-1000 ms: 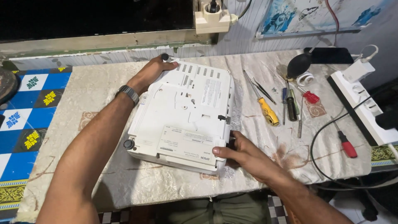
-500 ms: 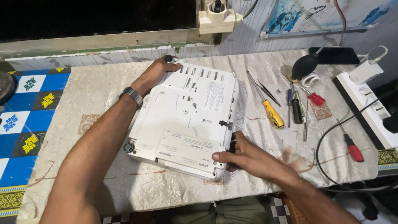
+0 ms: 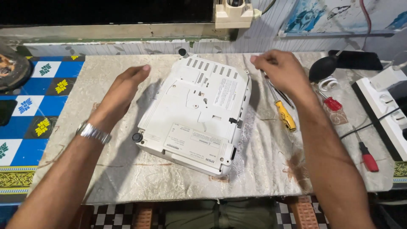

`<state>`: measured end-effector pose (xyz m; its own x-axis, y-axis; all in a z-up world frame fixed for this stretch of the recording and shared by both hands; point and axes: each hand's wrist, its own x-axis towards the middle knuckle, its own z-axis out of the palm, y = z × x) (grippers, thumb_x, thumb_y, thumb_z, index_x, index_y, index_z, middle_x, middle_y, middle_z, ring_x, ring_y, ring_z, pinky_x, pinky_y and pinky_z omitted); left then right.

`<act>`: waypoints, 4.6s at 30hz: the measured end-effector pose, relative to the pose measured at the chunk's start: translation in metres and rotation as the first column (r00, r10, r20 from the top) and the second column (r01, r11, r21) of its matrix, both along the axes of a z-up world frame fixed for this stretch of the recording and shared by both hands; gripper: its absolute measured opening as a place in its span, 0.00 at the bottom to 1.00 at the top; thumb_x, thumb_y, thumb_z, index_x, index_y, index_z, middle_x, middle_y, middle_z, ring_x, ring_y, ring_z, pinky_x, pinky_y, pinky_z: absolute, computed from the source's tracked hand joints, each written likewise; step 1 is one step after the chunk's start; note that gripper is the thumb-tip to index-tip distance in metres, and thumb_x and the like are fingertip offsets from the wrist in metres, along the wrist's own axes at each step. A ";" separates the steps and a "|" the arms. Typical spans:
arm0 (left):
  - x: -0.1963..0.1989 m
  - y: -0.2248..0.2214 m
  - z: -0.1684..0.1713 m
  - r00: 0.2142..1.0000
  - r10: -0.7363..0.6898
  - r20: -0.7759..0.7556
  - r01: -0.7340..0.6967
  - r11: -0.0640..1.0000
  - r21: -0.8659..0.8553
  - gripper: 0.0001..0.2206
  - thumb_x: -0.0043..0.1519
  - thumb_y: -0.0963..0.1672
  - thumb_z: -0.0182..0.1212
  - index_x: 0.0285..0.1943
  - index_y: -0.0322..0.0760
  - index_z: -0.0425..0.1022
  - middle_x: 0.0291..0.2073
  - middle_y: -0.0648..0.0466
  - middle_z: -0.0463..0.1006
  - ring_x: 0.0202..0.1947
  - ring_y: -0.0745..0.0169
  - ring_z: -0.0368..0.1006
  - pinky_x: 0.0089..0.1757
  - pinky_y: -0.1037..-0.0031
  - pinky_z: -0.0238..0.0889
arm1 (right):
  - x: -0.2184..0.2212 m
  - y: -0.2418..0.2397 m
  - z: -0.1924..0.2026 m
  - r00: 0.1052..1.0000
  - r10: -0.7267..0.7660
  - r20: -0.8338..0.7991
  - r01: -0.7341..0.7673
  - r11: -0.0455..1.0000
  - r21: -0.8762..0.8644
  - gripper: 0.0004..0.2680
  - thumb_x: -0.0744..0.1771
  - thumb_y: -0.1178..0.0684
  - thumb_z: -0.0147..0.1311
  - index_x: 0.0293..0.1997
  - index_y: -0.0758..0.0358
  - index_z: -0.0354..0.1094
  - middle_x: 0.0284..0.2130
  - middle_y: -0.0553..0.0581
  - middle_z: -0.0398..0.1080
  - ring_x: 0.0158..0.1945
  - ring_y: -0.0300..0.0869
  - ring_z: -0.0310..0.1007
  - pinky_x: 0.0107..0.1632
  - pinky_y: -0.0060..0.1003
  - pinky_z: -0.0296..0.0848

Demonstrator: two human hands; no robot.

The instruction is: The person is working on the bottom casing of a projector, using a screwdriver to manage the fasteners.

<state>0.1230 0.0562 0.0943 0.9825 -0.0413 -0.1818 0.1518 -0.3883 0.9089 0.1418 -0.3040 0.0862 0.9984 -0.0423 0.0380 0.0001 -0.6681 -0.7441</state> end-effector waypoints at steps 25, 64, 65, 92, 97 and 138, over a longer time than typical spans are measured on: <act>-0.108 -0.064 -0.058 0.852 0.504 0.138 -0.458 0.848 -0.268 0.43 0.66 0.61 0.46 0.75 0.25 0.35 0.68 0.32 0.40 0.73 0.29 0.31 0.69 0.48 0.14 | 0.053 0.031 -0.045 0.926 0.079 -0.368 0.052 0.942 0.333 0.26 0.62 0.32 0.65 0.53 0.70 0.74 0.37 0.68 0.77 0.36 0.54 0.82 0.38 0.51 0.84; -0.051 -0.115 -0.076 0.378 -0.773 0.510 -0.013 0.546 0.837 0.39 0.65 0.60 0.54 0.79 0.37 0.52 0.77 0.46 0.56 0.78 0.52 0.49 0.71 0.46 0.34 | -0.044 -0.013 -0.004 0.850 -0.338 -0.404 0.106 0.861 -0.498 0.14 0.69 0.43 0.56 0.57 0.58 0.71 0.52 0.53 0.76 0.53 0.49 0.76 0.52 0.51 0.72; -0.048 -0.119 -0.084 0.378 -0.773 0.509 -0.011 0.546 0.837 0.39 0.65 0.60 0.54 0.79 0.37 0.52 0.77 0.46 0.56 0.78 0.52 0.49 0.71 0.46 0.34 | -0.039 -0.019 -0.017 0.849 -0.339 -0.406 0.105 0.861 -0.498 0.14 0.69 0.43 0.56 0.57 0.58 0.71 0.52 0.53 0.76 0.53 0.49 0.76 0.52 0.51 0.72; -0.042 -0.129 -0.114 0.278 -0.720 0.636 -0.122 0.631 0.767 0.25 0.73 0.47 0.48 0.77 0.31 0.55 0.73 0.42 0.63 0.74 0.51 0.59 0.70 0.61 0.50 | -0.041 -0.098 -0.024 0.969 -0.134 0.206 -0.057 0.694 0.718 0.21 0.63 0.66 0.63 0.63 0.54 0.68 0.47 0.50 0.69 0.47 0.33 0.72 0.55 0.26 0.77; -0.043 -0.131 -0.111 0.267 -0.680 0.683 -0.129 0.677 0.724 0.24 0.72 0.47 0.51 0.75 0.30 0.59 0.71 0.43 0.67 0.72 0.52 0.63 0.68 0.62 0.54 | -0.032 -0.097 -0.044 0.683 -0.298 0.667 0.367 0.929 0.039 0.10 0.75 0.48 0.48 0.51 0.65 0.69 0.29 0.53 0.72 0.30 0.37 0.71 0.34 0.34 0.70; 0.082 -0.329 -0.118 0.616 -0.642 0.457 0.328 0.737 0.591 0.14 0.52 0.40 0.61 0.46 0.46 0.84 0.31 0.47 0.81 0.32 0.39 0.82 0.29 0.53 0.77 | -0.037 -0.106 -0.060 0.578 -0.305 0.757 0.391 0.918 0.071 0.12 0.75 0.51 0.48 0.41 0.71 0.70 0.18 0.55 0.69 0.25 0.48 0.74 0.33 0.42 0.71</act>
<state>0.2045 -0.2727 -0.0235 0.7217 -0.6219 0.3040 -0.6849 -0.5779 0.4437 0.1046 -0.4099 0.0260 0.5337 -0.3332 0.7772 0.2716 -0.8028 -0.5307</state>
